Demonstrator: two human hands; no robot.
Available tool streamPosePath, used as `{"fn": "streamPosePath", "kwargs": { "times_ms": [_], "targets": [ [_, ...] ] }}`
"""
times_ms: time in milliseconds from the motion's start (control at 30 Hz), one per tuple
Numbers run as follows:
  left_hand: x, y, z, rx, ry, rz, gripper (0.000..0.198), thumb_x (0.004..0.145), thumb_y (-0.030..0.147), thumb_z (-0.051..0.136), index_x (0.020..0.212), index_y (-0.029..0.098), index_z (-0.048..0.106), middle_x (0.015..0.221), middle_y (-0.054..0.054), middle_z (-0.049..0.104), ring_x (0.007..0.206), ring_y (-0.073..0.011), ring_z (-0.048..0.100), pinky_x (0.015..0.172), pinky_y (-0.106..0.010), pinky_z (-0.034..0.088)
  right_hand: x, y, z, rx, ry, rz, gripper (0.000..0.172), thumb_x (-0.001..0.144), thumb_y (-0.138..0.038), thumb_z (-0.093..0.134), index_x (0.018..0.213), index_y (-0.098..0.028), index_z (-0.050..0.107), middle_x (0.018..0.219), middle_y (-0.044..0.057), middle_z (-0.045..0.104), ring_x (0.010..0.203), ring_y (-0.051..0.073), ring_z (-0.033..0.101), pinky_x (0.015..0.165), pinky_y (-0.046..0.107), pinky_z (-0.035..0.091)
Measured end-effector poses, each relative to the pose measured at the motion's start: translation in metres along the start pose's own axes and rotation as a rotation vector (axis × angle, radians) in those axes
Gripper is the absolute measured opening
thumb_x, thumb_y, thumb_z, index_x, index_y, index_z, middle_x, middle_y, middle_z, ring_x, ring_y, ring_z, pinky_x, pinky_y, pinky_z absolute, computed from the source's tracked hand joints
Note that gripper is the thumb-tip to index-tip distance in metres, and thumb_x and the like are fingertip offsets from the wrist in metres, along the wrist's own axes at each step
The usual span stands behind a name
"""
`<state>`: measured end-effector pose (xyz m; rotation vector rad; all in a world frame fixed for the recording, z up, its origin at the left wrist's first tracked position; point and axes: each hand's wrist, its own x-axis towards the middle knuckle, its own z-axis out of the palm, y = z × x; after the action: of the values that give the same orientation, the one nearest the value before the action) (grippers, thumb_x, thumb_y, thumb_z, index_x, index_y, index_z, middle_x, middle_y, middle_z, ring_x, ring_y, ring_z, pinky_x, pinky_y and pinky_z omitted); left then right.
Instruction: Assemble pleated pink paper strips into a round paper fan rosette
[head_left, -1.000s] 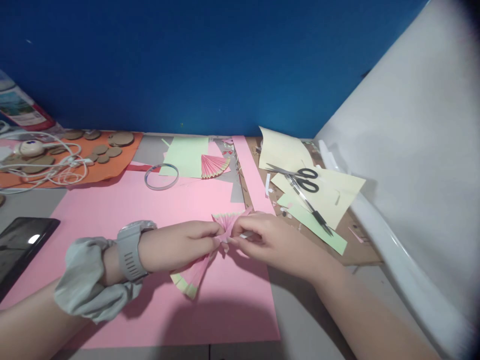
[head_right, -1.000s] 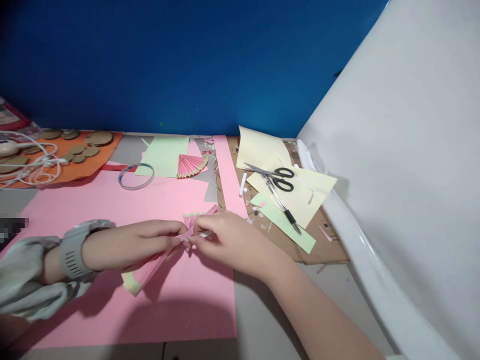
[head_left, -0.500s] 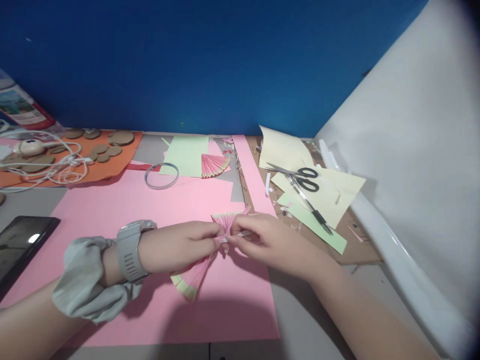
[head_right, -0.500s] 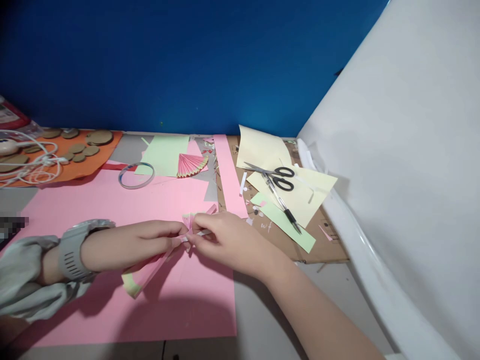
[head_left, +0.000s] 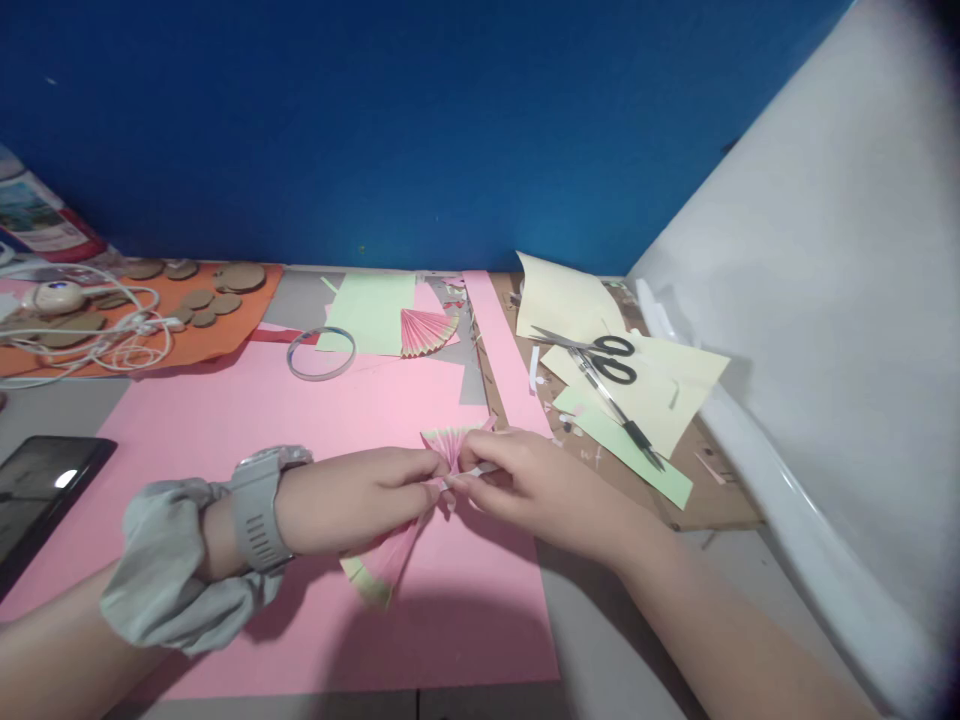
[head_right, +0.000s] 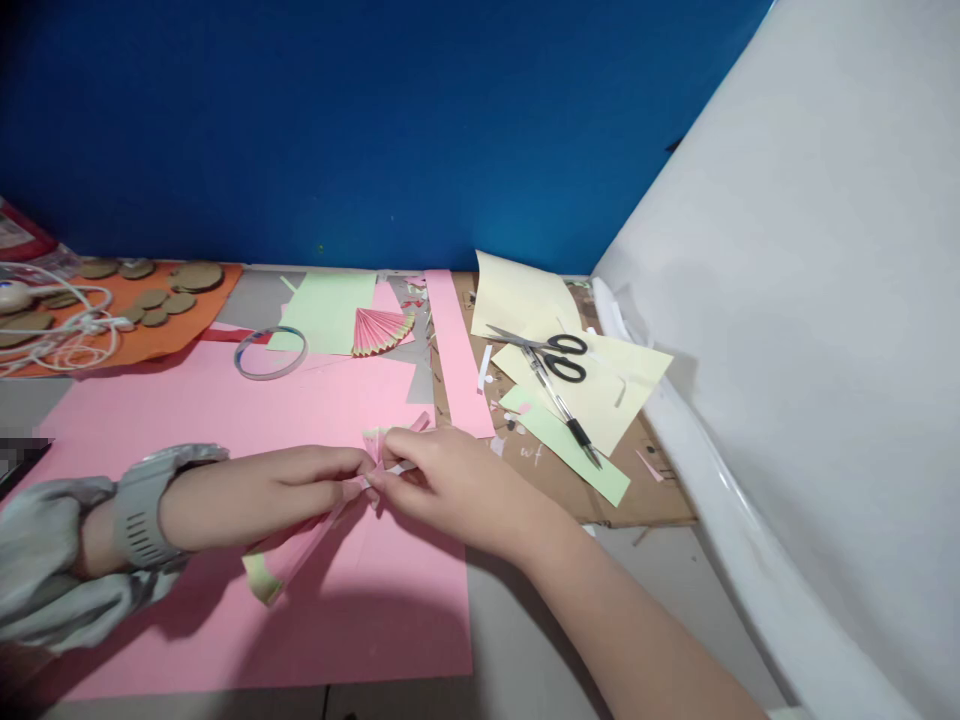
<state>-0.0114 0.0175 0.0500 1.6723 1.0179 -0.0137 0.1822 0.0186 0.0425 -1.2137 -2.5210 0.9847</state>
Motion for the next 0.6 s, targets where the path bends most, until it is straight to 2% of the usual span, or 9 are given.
{"fn": "streamPosePath", "kwargs": {
  "times_ms": [167, 367, 500, 600],
  "targets": [
    [0.0004, 0.0008, -0.0013, -0.005, -0.019, 0.013, 0.023, 0.085, 0.023, 0.033, 0.091, 0.018, 0.055, 0.080, 0.002, 0.053, 0.072, -0.0112, 0.048, 0.070, -0.020, 0.039, 0.0004, 0.0002, 0.0016, 0.002, 0.001, 0.009, 0.021, 0.089, -0.031, 0.045, 0.072, -0.020, 0.047, 0.070, -0.001, 0.059, 0.066, 0.013, 0.052, 0.056, 0.023, 0.031],
    [0.0009, -0.0012, -0.0007, -0.010, -0.032, -0.052, 0.023, 0.087, 0.028, 0.032, 0.089, 0.018, 0.053, 0.067, 0.005, 0.044, 0.053, -0.0089, 0.038, 0.055, -0.020, 0.036, -0.0008, -0.0014, 0.0004, 0.132, -0.014, 0.026, 0.022, 0.089, -0.034, 0.044, 0.073, -0.020, 0.049, 0.072, -0.001, 0.061, 0.065, 0.013, 0.053, 0.056, 0.023, 0.032],
    [0.0020, -0.0030, -0.0010, 0.008, -0.020, 0.023, 0.025, 0.088, 0.030, 0.031, 0.089, 0.018, 0.053, 0.075, 0.003, 0.049, 0.065, -0.0105, 0.043, 0.064, -0.021, 0.038, -0.0022, -0.0003, -0.0027, 0.231, -0.030, 0.046, 0.024, 0.089, -0.038, 0.044, 0.075, -0.019, 0.052, 0.073, 0.000, 0.062, 0.062, 0.013, 0.053, 0.055, 0.023, 0.033],
    [0.0025, -0.0045, -0.0005, 0.011, -0.030, 0.024, 0.028, 0.089, 0.032, 0.030, 0.091, 0.018, 0.053, 0.077, 0.002, 0.050, 0.069, -0.0118, 0.045, 0.068, -0.023, 0.039, -0.0022, 0.0009, -0.0027, 0.249, -0.036, 0.049, 0.025, 0.088, -0.039, 0.044, 0.076, -0.019, 0.052, 0.074, -0.001, 0.062, 0.063, 0.013, 0.054, 0.055, 0.024, 0.034]
  ]
}}
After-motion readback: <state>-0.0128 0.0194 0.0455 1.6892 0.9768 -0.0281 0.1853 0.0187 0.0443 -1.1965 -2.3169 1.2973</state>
